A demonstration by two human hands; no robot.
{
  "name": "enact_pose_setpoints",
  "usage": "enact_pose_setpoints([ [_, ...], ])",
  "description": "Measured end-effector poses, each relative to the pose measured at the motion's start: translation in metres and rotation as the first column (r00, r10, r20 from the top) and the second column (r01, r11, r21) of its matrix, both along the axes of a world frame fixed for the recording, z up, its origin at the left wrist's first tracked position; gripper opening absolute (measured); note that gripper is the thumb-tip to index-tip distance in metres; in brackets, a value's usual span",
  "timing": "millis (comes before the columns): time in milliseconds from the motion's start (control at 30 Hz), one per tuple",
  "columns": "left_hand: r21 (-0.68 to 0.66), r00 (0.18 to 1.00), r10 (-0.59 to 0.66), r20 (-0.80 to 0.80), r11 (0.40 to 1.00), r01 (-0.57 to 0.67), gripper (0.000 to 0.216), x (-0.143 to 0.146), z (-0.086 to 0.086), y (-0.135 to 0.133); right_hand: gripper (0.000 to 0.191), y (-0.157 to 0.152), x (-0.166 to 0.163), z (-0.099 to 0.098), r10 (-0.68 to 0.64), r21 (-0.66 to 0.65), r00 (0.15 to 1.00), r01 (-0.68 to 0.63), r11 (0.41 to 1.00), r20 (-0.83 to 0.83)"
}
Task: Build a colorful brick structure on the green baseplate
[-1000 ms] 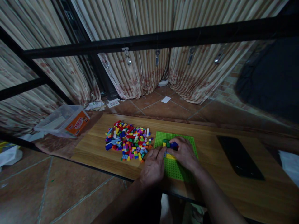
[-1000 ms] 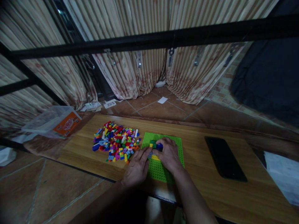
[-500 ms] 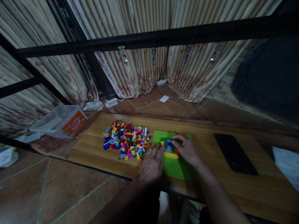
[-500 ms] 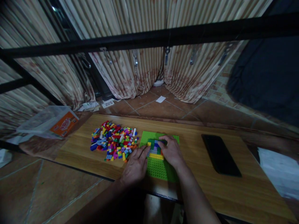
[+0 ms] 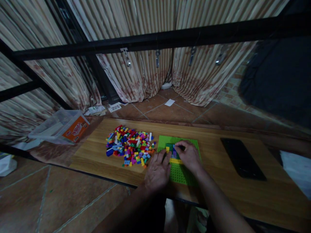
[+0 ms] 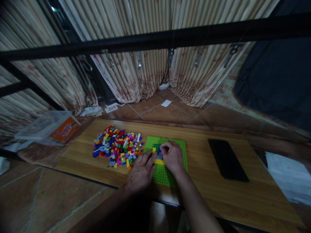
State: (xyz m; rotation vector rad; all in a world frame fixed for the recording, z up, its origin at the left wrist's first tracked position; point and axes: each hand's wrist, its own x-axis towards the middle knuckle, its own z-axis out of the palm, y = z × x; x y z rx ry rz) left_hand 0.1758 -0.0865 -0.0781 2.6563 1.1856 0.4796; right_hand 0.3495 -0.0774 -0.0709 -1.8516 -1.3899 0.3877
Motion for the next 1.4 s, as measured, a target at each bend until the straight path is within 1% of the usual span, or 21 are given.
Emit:
enact_pose_setpoints([
  [133,0.007,1.000,0.006,0.003,1.000,-0.006,0.046,0.000,0.000,0.000,0.014,0.003,-0.008,-0.003,-0.040,-0.009,0.998,0.040,0.999,0.039],
  [400,0.026,1.000,0.007,0.010,1.000,-0.007,0.044,0.001,-0.001,0.000,0.011,0.009,-0.009,-0.008,-0.085,-0.026,0.995,0.084,0.996,-0.046],
  [700,0.045,0.997,0.033,-0.064,0.999,-0.030,0.043,0.009,0.004,0.003,0.013,0.013,-0.010,-0.016,-0.085,-0.004,0.995,0.085,0.996,-0.061],
  [867,0.067,0.998,0.037,-0.043,0.997,-0.034,0.041,0.009,0.008,0.002,0.015,0.012,-0.011,-0.015,-0.024,0.037,0.998,0.026,0.999,-0.055],
  [967,0.068,0.999,0.041,-0.016,0.997,-0.040,0.041,0.007,0.005,0.001,0.017,0.008,-0.009,-0.014,0.025,0.060,0.998,-0.022,0.998,-0.050],
  [1100,0.071,0.999,0.034,0.035,0.997,-0.037,0.043,0.004,0.000,0.001,0.022,0.003,-0.004,-0.011,0.056,0.067,0.998,-0.053,0.996,-0.034],
  [1267,0.043,0.995,-0.005,0.097,0.999,0.001,0.048,0.003,0.003,0.001,0.026,-0.003,0.008,-0.005,0.108,-0.047,0.994,-0.106,0.993,0.029],
  [1400,-0.033,0.992,-0.062,0.112,0.997,0.066,0.054,0.008,0.008,0.004,0.026,-0.013,0.021,-0.002,0.054,-0.089,0.998,-0.051,0.995,0.031],
])
